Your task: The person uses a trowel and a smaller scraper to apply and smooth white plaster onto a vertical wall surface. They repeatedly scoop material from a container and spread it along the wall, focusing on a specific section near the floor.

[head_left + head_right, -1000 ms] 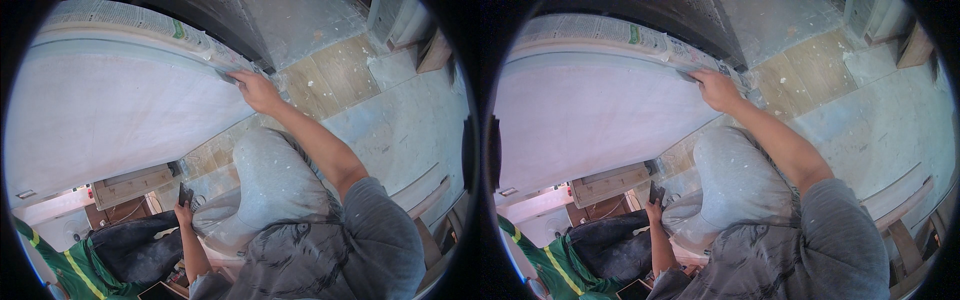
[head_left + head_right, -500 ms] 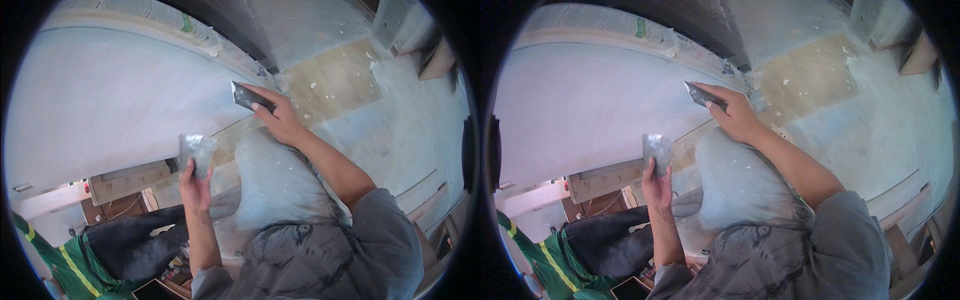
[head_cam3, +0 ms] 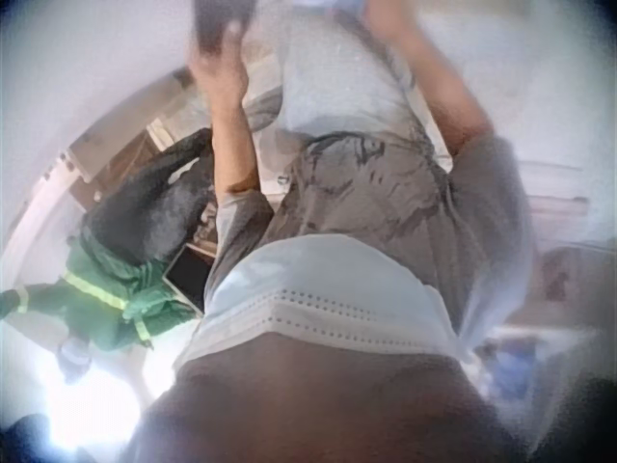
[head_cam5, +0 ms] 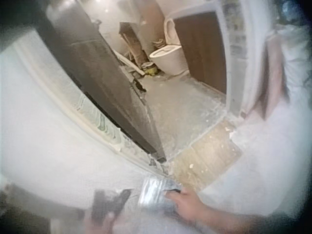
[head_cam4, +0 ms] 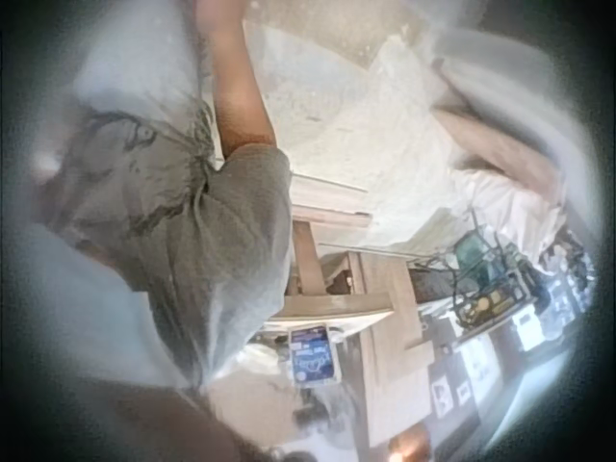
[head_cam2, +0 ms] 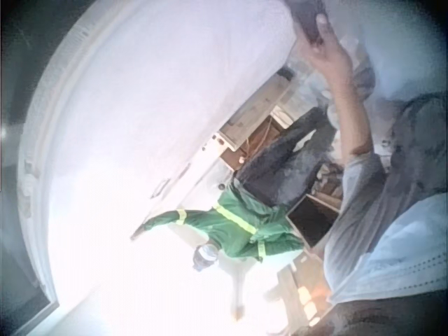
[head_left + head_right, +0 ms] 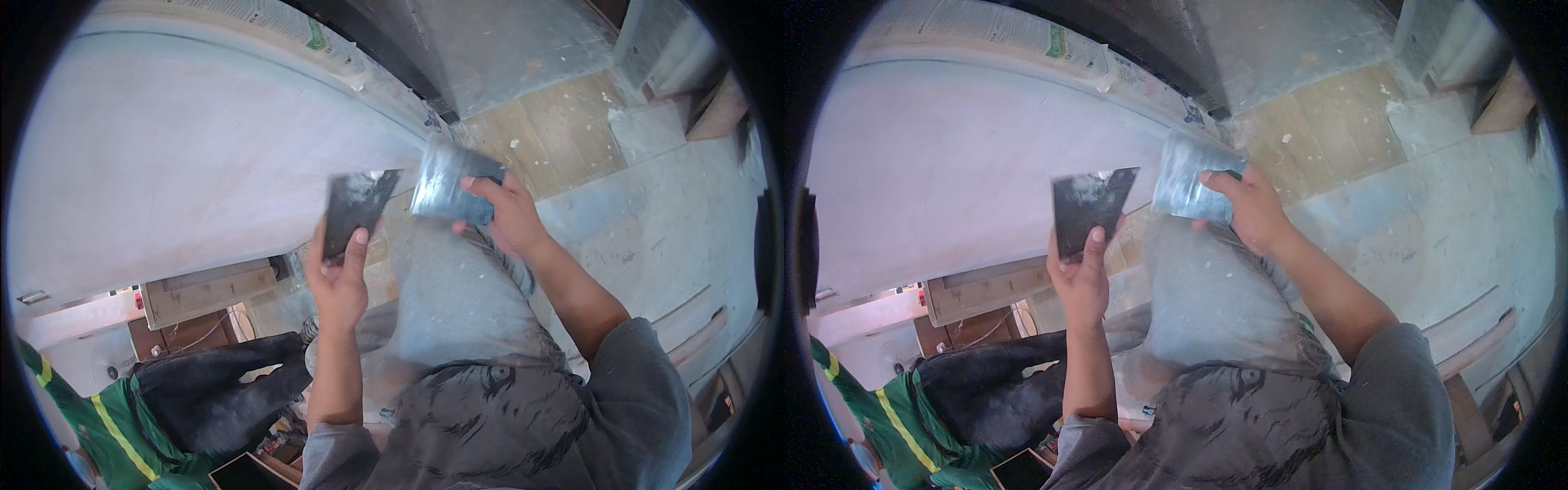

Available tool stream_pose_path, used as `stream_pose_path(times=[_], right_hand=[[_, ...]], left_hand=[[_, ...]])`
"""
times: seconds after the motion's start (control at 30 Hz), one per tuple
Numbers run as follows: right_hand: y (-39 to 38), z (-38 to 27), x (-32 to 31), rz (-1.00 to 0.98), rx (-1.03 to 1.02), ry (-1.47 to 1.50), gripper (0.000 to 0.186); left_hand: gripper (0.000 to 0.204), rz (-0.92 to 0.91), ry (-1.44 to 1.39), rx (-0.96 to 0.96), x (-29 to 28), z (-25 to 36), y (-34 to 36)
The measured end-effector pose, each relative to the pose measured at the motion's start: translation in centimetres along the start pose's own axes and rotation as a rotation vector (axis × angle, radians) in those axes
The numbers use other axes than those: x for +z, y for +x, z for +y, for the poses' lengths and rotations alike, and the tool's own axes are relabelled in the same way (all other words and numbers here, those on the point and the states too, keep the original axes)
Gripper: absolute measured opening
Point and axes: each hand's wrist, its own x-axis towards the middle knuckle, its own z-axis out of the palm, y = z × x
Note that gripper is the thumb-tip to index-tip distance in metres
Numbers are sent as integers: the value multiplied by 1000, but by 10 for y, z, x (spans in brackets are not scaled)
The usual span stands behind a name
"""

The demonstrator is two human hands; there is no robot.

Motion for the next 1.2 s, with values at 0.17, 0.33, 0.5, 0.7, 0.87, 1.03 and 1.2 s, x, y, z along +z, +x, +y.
stream_pose_path(times=[0.17,0.33,0.5,0.7,0.87,1.03,1.2], right_hand=[[-11,10,12,-116,351,343,21],[12,-2,-15,-109,116,202,26],[105,21,-54,122,-466,-845,39],[138,27,-29,63,-533,-1116,38],[155,33,-32,88,-601,-1186,38],[154,36,-29,94,-562,-1203,39],[150,50,-22,82,-639,-1120,43]], left_hand=[[61,-302,618,690,-10,-30,5],[67,-207,962,182,-64,-60,5],[54,-74,988,-246,-172,-123,-38],[40,39,942,-569,-311,-200,-134],[34,99,793,-665,-308,-207,-126],[34,57,816,-643,-296,-198,-114],[34,65,771,-587,-307,-208,-120]])
